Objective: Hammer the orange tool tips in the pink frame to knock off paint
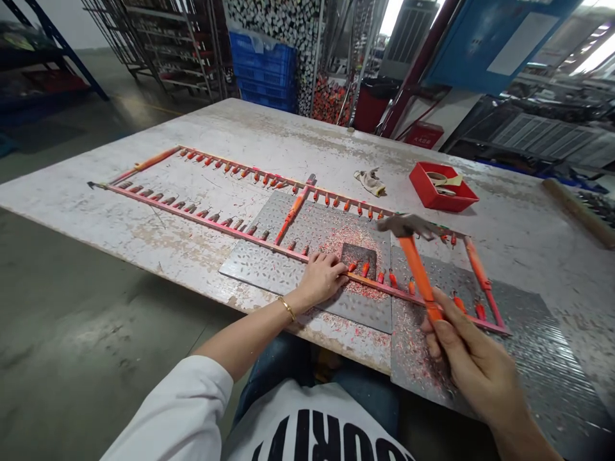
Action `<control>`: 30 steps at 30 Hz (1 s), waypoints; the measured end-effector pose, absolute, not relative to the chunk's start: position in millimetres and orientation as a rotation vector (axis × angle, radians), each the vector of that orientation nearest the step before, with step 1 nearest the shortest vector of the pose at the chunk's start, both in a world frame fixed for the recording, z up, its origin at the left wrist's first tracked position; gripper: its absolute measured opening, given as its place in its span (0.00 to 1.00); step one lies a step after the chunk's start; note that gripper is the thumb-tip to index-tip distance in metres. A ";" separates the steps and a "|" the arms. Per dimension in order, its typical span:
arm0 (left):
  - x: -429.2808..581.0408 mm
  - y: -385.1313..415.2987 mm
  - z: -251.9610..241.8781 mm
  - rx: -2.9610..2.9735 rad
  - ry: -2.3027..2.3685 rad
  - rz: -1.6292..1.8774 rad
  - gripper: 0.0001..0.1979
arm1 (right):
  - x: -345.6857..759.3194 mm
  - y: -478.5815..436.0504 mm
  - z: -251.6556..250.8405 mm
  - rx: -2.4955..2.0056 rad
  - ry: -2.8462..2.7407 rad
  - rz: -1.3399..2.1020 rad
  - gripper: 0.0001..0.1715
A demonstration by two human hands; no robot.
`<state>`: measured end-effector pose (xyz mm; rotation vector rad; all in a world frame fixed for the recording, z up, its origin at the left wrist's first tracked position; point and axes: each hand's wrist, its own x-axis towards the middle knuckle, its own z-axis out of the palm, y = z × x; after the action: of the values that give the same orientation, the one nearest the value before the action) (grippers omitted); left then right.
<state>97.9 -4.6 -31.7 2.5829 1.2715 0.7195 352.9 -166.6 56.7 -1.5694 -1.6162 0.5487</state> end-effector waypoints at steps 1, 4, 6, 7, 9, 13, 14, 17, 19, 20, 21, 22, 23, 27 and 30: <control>97.9 -4.6 -31.6 2.584 1.271 0.717 0.10 | 350.6 -166.9 54.8 -1.549 -1.609 0.480 0.33; 98.0 -4.6 -31.6 2.576 1.279 0.717 0.10 | 343.6 -162.3 34.9 -1.615 -1.708 0.526 0.30; 98.1 -4.8 -31.6 2.577 1.278 0.717 0.10 | 342.9 -158.8 20.8 -1.710 -1.740 0.724 0.32; 98.1 -5.0 -31.5 2.582 1.274 0.717 0.10 | 344.0 -158.5 17.3 -1.748 -1.705 0.824 0.33; 98.1 -5.3 -31.3 2.593 1.273 0.713 0.10 | 347.6 -161.9 19.9 -1.768 -1.606 0.930 0.35; 97.8 -5.4 -31.1 2.597 1.291 0.703 0.09 | 348.2 -176.3 47.2 -1.604 -1.541 0.676 0.32; 97.7 -5.3 -31.3 2.597 1.288 0.702 0.09 | 346.0 -178.3 51.5 -1.561 -1.527 0.557 0.32; 97.6 -4.8 -32.7 2.591 1.278 0.706 0.09 | 338.1 -175.6 45.6 -1.538 -1.572 0.400 0.31; 97.8 -4.6 -33.7 2.591 1.277 0.713 0.09 | 334.9 -168.8 30.4 -1.609 -1.686 0.538 0.29; 97.9 -4.5 -34.1 2.592 1.278 0.716 0.09 | 334.7 -165.6 23.0 -1.653 -1.720 0.644 0.29; 98.0 -4.6 -34.2 2.597 1.275 0.716 0.09 | 335.4 -163.4 17.3 -1.693 -1.720 0.741 0.31; 98.1 -4.7 -34.1 2.603 1.271 0.716 0.09 | 337.0 -162.7 14.4 -1.725 -1.689 0.813 0.32; 98.1 -5.0 -33.8 2.607 1.269 0.716 0.09 | 339.0 -163.5 14.5 -1.745 -1.648 0.849 0.33; 98.0 -6.3 -32.1 2.619 1.282 0.713 0.09 | 345.3 -176.0 36.7 -1.664 -1.592 0.719 0.31; 97.9 -6.5 -32.0 2.615 1.287 0.713 0.09 | 341.9 -179.7 46.2 -1.546 -1.585 0.356 0.31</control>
<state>97.9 -6.5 -32.0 2.6146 1.2871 0.7128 341.9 -179.7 46.2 -1.5462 -1.5845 0.3556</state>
